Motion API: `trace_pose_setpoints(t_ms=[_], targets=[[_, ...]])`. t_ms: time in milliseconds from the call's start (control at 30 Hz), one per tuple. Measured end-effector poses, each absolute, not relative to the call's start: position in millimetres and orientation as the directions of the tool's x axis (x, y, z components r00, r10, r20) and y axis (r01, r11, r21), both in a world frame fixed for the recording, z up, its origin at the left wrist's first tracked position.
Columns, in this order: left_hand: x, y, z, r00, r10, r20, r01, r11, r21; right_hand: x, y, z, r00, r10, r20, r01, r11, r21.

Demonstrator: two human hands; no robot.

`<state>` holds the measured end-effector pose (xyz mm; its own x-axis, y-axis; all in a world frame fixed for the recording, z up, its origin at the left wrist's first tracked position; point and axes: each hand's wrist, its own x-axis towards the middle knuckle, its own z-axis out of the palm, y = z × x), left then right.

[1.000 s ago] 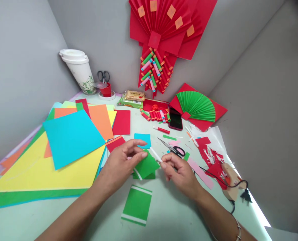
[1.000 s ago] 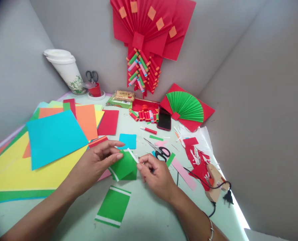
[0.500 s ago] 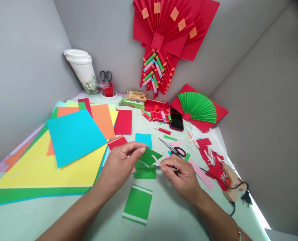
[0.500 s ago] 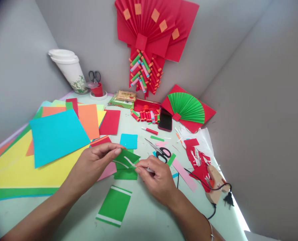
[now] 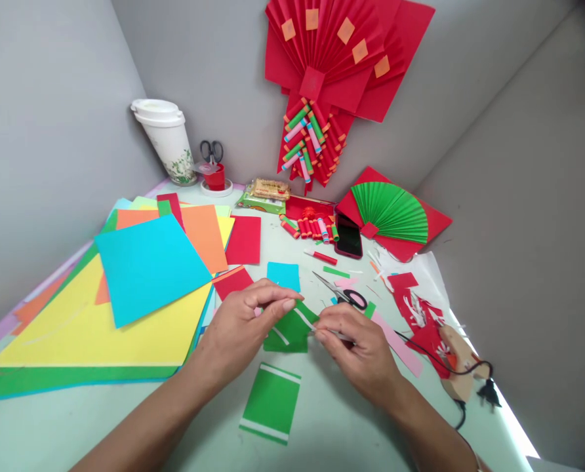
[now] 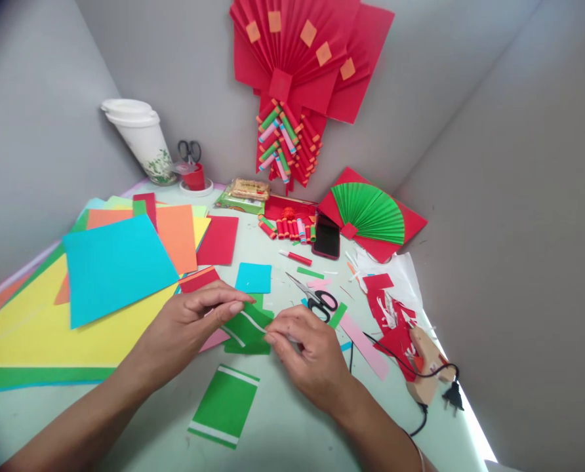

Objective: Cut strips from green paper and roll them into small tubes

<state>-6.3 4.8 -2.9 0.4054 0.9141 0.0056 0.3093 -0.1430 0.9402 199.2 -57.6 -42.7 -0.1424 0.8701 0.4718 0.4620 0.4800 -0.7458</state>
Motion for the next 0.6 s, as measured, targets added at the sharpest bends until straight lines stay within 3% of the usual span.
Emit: trace_pose_setpoints(t_ms=[600], targets=[[-8.0,3.0,-3.1,0.472,0.880,-0.049,0.275,-0.094,0.957,199.4,-54.3,-44.3,-0.110,0.881,0.461,0.471,0.455,-0.756]])
